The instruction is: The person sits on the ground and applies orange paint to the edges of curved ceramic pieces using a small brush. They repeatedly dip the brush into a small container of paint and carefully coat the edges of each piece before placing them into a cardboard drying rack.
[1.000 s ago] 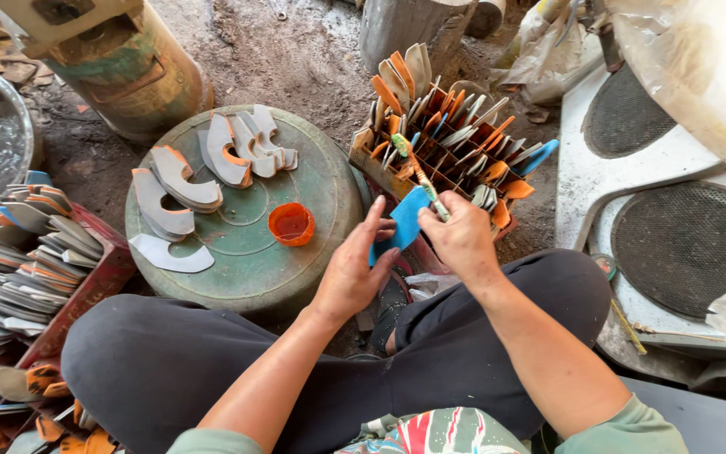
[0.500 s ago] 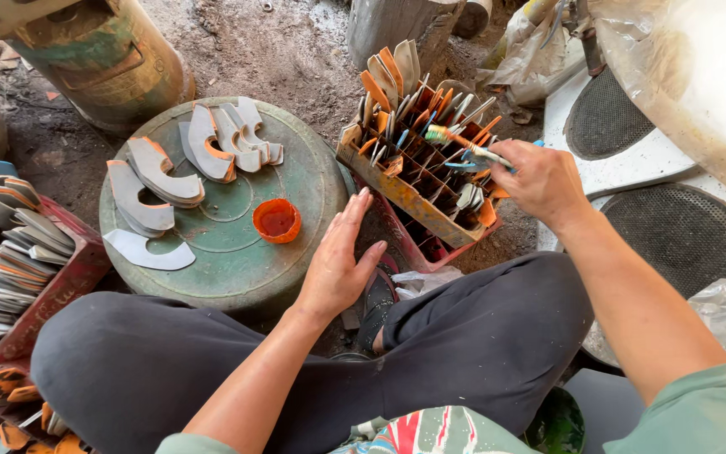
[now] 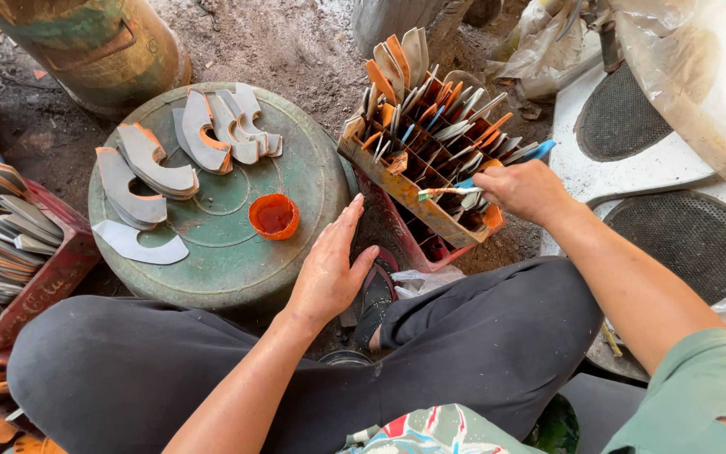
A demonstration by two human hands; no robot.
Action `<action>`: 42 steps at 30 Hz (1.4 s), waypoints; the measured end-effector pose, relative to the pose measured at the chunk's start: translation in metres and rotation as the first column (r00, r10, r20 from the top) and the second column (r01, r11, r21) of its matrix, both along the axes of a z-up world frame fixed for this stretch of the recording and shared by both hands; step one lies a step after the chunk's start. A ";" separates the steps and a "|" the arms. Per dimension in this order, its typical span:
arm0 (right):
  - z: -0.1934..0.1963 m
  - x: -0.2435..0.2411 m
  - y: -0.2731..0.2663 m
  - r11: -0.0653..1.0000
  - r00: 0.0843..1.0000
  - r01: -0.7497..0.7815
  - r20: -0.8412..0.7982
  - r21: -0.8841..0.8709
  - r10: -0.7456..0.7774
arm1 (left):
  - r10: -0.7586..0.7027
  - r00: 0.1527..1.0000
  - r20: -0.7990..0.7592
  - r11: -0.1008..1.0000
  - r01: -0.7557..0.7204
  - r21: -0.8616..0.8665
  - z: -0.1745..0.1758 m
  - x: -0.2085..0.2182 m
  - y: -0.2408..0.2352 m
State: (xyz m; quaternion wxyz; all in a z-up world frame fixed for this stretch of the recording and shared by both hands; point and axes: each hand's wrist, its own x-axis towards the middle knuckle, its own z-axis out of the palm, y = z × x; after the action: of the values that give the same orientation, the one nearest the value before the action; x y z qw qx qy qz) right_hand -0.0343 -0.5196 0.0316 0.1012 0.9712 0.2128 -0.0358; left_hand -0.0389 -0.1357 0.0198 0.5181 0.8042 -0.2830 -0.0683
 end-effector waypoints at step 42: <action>-0.078 0.030 -0.023 0.911 0.898 0.412 -0.162 -0.015 -0.409 | 0.045 0.996 -0.076 0.999 -0.045 -0.009 0.000 0.013 0.002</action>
State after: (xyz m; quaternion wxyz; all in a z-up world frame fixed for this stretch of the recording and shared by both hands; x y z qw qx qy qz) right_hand -0.0042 -0.5427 -0.0462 0.0645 0.9890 0.0112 -0.1327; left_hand -0.0255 -0.1334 0.0202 0.5342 0.8044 -0.2454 -0.0855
